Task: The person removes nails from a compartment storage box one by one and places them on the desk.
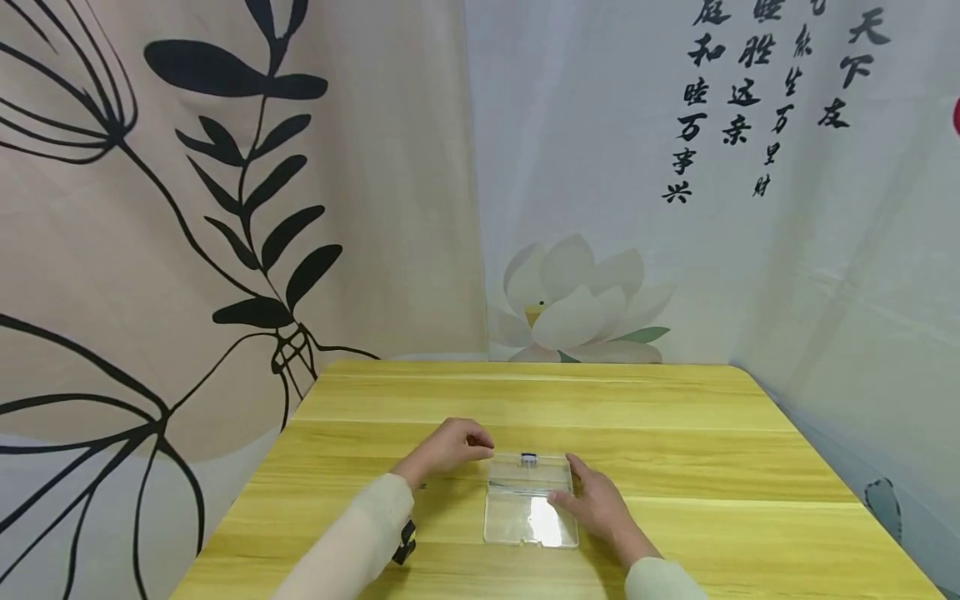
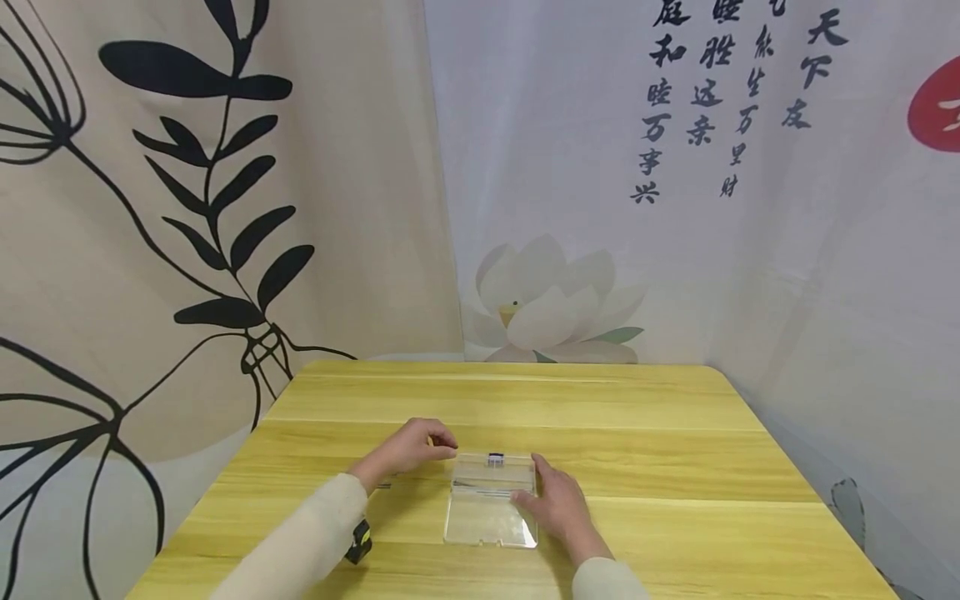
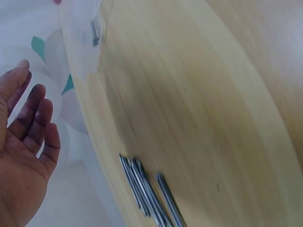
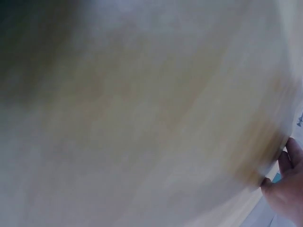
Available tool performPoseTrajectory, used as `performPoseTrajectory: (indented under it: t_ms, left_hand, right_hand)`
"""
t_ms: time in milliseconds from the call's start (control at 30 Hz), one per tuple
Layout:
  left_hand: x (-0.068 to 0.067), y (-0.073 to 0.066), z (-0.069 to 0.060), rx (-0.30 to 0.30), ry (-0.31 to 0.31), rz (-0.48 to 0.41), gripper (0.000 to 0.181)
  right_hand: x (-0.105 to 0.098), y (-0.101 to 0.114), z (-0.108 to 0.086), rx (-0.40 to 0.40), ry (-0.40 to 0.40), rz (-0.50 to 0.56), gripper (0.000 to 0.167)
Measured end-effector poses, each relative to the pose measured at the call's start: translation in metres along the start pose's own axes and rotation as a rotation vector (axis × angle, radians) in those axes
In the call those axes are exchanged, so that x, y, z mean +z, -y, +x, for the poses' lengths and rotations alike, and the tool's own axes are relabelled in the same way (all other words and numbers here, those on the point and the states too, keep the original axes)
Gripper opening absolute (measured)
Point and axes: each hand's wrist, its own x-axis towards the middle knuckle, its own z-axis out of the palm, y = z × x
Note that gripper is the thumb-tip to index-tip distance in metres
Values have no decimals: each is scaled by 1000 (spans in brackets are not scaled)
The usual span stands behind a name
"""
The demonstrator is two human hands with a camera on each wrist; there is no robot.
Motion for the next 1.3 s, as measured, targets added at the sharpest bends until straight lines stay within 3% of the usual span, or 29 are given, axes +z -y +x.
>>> performPoseTrajectory:
  t_ms: [533, 1300]
  left_hand:
    - [19, -8, 8, 49, 52, 62, 8]
    - [35, -1, 15, 72, 82, 102, 6]
  right_hand:
    - [0, -1, -1, -1, -6, 9, 77]
    - [0, -3, 1, 6, -4, 6, 77]
